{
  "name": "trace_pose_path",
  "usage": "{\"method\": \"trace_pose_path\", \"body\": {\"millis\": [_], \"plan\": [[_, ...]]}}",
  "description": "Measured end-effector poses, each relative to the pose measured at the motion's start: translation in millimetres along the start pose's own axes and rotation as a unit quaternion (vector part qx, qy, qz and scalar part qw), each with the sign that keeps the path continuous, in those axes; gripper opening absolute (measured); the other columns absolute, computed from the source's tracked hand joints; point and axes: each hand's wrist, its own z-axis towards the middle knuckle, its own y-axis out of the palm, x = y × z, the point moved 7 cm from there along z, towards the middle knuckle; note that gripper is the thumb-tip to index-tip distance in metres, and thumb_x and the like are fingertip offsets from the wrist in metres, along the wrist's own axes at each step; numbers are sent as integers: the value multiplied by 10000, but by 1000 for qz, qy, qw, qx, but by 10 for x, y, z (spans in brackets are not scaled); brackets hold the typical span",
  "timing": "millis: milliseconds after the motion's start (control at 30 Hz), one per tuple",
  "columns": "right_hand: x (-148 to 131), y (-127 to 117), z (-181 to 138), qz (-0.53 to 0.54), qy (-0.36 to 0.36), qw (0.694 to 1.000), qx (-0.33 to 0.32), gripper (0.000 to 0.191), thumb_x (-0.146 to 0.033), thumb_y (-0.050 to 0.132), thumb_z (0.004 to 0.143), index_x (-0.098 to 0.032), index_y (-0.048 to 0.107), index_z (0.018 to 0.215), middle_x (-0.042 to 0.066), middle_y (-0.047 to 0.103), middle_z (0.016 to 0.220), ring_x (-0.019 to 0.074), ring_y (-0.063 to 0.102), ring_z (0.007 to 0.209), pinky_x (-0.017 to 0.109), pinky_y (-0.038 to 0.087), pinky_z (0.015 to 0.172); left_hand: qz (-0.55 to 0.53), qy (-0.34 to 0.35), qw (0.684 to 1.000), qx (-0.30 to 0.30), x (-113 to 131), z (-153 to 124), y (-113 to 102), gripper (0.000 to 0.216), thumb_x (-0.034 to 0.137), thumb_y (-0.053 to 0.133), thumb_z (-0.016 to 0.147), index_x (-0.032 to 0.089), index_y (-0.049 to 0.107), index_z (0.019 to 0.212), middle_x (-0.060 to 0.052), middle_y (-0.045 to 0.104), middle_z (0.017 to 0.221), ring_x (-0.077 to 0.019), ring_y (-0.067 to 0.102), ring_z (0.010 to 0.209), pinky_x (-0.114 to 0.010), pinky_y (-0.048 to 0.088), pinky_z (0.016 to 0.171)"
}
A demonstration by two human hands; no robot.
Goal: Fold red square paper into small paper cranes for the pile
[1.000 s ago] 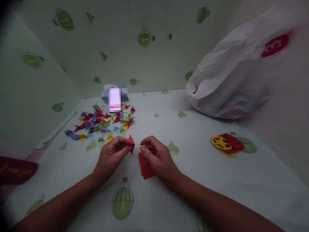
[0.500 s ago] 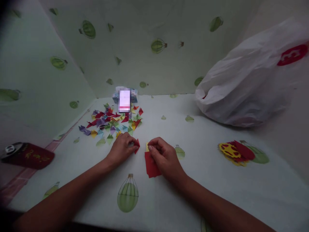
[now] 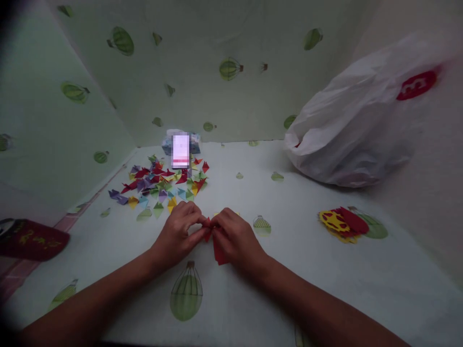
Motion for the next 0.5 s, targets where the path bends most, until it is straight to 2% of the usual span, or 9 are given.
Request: {"method": "trace_pose_path", "body": {"millis": [67,167,267,500], "plan": [[-24,-13,2,16,-6,1000,5,139,-54,531,854,-173,586,808,29,584,793,150,564,730,271,428,652,-24,3,1000,8,21,-4,-27,61,115,672,826,173,654,829,-42,582,835,-208,512,834,-372,413,780],[-11,-57,11,46,21,998,28,131,-59,555,850,-174,605,812,26,618,800,146,592,735,267,439,661,-77,-17,996,38,7,-9,-98,151,125,682,825,178,621,954,-40,583,885,-202,527,867,-360,432,792],[17,-126,9,38,46,996,69,117,-69,574,841,-172,628,831,21,626,786,144,594,714,262,433,638,-123,-49,989,70,-37,-22,-149,100,127,636,866,187,618,945,-31,579,891,-184,543,875,-337,441,796],[-23,-183,-6,2,20,994,104,118,-65,560,842,-170,610,822,21,601,769,145,571,698,267,424,627,-162,-81,982,50,-54,-58,-63,93,133,597,897,195,664,913,-28,599,880,-183,565,894,-340,446,822]]}}
